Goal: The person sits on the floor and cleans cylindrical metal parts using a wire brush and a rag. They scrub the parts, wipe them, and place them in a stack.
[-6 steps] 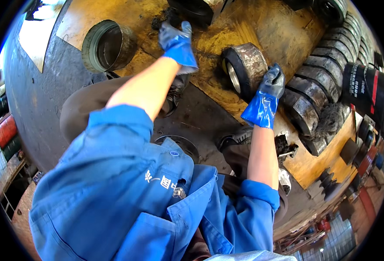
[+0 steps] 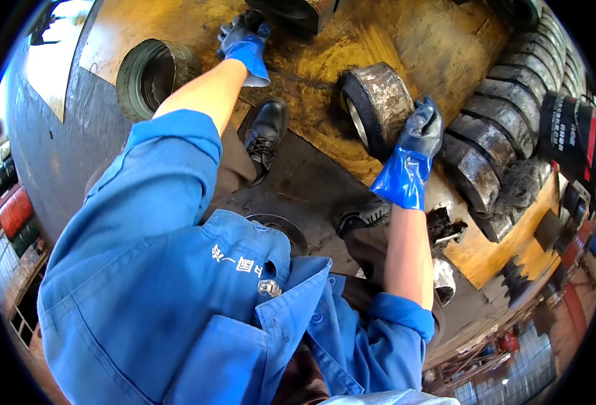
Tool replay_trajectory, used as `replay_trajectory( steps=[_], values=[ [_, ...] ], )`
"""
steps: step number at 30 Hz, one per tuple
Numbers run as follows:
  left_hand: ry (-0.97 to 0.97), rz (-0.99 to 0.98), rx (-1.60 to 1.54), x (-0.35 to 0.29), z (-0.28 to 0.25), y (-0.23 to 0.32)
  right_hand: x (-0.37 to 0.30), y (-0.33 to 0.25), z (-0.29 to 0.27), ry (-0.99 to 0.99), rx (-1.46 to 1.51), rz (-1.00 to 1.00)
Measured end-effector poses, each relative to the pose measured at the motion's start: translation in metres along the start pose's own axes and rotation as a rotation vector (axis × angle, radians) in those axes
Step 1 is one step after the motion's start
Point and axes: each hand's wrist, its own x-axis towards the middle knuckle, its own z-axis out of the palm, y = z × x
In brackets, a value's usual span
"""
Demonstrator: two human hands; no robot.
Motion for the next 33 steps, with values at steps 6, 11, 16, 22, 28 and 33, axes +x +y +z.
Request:
replay_trajectory(
  steps=[6,11,16,22,28,33],
  values=[
    [-0.082,0.100,0.237,0.037,0.051,-0.010,-0.007,-0.023,0.000,0.022,0.001,0.074],
    [-0.321,0.331,0.104,0.063,0.048,-0.029,-0.005,-0.010,-0.003,0.063,-0.030,0.033],
    [-0.492,0.151,-0.881,0.027,-0.003,-0.019,-0.002,-0.032,-0.002,0.023,-0.162,0.093],
    [-0.959,-0.377,-1.990,-0.082,-0.083,0.091,0.003,-0.041,-0.019,-0.039,-0.331,0.108],
    [-1.459,-0.129,-2.189,-0.103,-0.123,0.128,0.020,-0.048,-0.061,-0.287,-0.403,0.041],
    [-1.775,0.063,-2.209,-0.099,-0.140,0.141,0.051,-0.085,-0.158,-0.279,-0.374,-0.073]
  ],
)
